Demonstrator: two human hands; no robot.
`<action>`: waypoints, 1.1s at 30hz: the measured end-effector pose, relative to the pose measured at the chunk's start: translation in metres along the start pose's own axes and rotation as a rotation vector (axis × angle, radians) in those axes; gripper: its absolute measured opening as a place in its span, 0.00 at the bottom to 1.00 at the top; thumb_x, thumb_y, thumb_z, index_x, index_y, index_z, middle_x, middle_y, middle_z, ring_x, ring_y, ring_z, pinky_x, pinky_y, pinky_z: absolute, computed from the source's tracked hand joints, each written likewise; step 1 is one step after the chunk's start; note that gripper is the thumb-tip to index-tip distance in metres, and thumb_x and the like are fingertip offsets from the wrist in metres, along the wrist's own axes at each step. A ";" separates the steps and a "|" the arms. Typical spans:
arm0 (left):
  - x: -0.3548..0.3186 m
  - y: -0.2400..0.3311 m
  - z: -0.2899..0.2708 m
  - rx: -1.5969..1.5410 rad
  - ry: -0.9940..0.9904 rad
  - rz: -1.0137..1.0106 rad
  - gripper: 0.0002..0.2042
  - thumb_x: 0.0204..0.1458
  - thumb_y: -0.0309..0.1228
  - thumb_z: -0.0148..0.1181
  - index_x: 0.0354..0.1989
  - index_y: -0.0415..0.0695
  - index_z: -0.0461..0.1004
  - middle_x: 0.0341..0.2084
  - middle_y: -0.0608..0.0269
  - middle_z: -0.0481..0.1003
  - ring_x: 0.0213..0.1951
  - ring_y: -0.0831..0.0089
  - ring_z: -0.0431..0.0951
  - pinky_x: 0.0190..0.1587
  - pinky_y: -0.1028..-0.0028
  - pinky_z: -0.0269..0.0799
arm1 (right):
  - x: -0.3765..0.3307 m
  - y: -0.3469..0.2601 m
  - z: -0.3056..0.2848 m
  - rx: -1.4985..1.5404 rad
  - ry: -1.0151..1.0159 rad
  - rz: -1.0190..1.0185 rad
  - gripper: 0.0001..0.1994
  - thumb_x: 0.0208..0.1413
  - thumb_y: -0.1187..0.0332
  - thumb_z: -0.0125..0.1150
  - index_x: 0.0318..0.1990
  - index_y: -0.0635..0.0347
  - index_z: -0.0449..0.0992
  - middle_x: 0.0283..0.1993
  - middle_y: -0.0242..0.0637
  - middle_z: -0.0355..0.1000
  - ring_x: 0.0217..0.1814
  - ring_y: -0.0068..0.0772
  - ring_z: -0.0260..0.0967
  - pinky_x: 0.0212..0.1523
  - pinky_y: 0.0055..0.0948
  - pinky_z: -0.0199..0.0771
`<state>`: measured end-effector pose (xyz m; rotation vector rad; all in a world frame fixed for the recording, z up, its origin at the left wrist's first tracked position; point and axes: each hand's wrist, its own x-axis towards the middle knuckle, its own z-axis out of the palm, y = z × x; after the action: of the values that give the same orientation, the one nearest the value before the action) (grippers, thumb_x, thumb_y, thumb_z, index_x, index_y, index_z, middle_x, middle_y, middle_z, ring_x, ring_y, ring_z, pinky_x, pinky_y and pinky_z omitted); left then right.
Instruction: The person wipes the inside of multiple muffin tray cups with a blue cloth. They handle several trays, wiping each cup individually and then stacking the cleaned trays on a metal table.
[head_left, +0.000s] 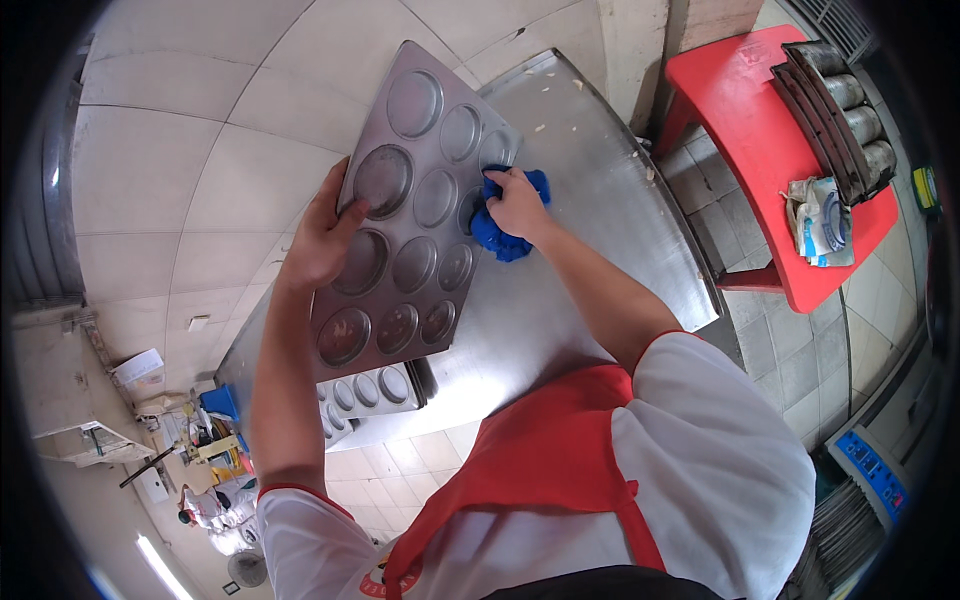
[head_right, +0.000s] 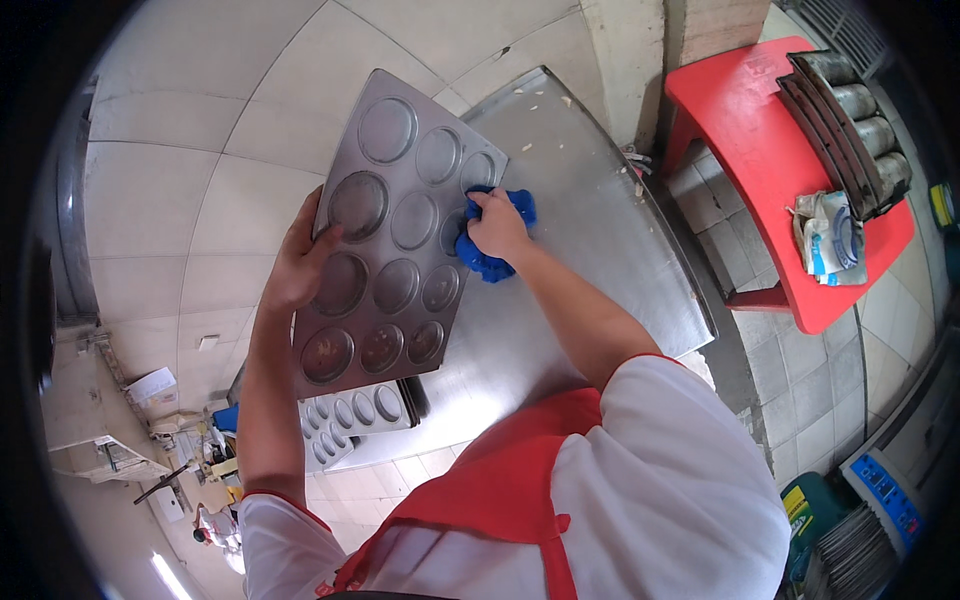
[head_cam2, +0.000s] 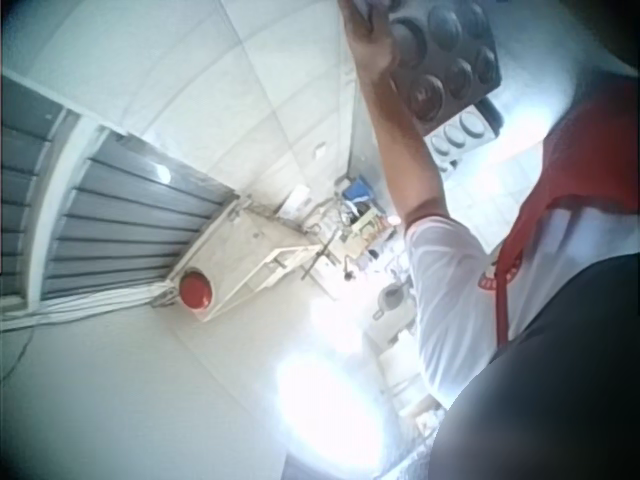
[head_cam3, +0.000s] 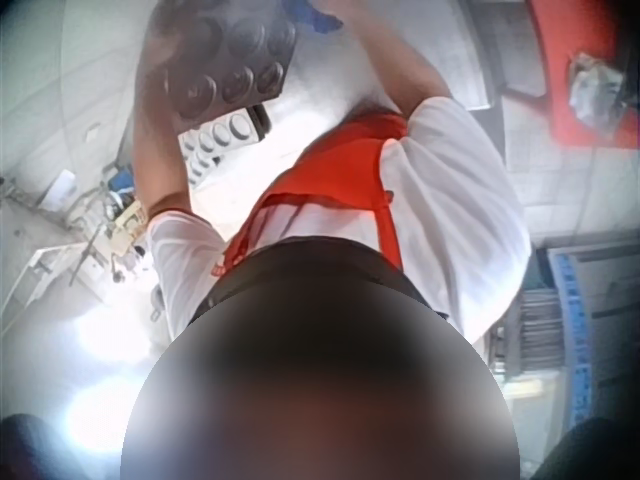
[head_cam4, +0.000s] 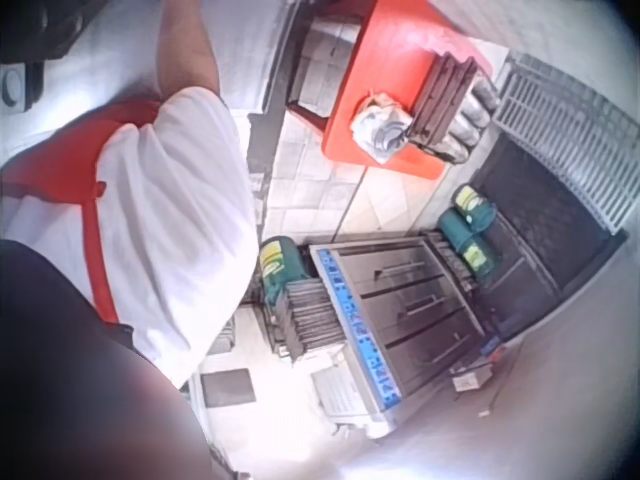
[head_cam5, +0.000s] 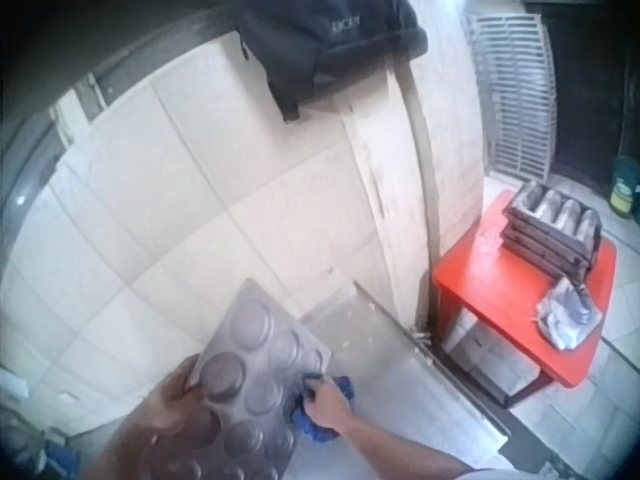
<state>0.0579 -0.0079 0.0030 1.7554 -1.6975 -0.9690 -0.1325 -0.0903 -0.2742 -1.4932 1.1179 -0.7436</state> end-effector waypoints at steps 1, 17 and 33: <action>0.000 0.001 0.000 -0.001 -0.019 -0.003 0.29 0.66 0.23 0.52 0.75 0.34 0.53 0.63 0.52 0.70 0.64 0.68 0.68 0.68 0.70 0.60 | -0.005 0.002 0.001 0.142 0.006 -0.010 0.29 0.53 0.72 0.63 0.66 0.54 0.74 0.66 0.50 0.60 0.67 0.53 0.62 0.67 0.40 0.67; -0.014 0.005 -0.013 -0.168 -0.068 -0.168 0.29 0.68 0.26 0.53 0.76 0.35 0.54 0.66 0.52 0.67 0.66 0.69 0.67 0.68 0.70 0.61 | -0.040 -0.018 -0.031 1.178 -0.113 0.269 0.32 0.56 0.80 0.53 0.71 0.64 0.63 0.50 0.42 0.73 0.45 0.37 0.78 0.46 0.38 0.83; -0.038 -0.037 -0.021 -0.150 0.104 -0.185 0.24 0.67 0.29 0.53 0.70 0.35 0.64 0.59 0.57 0.75 0.59 0.70 0.72 0.64 0.69 0.65 | -0.064 -0.028 0.048 -0.237 -0.161 -0.279 0.35 0.55 0.73 0.56 0.73 0.67 0.59 0.77 0.48 0.54 0.74 0.52 0.61 0.72 0.41 0.66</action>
<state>0.0984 0.0302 -0.0071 1.8525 -1.3810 -1.0362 -0.1056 -0.0138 -0.2511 -1.9020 0.9091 -0.6812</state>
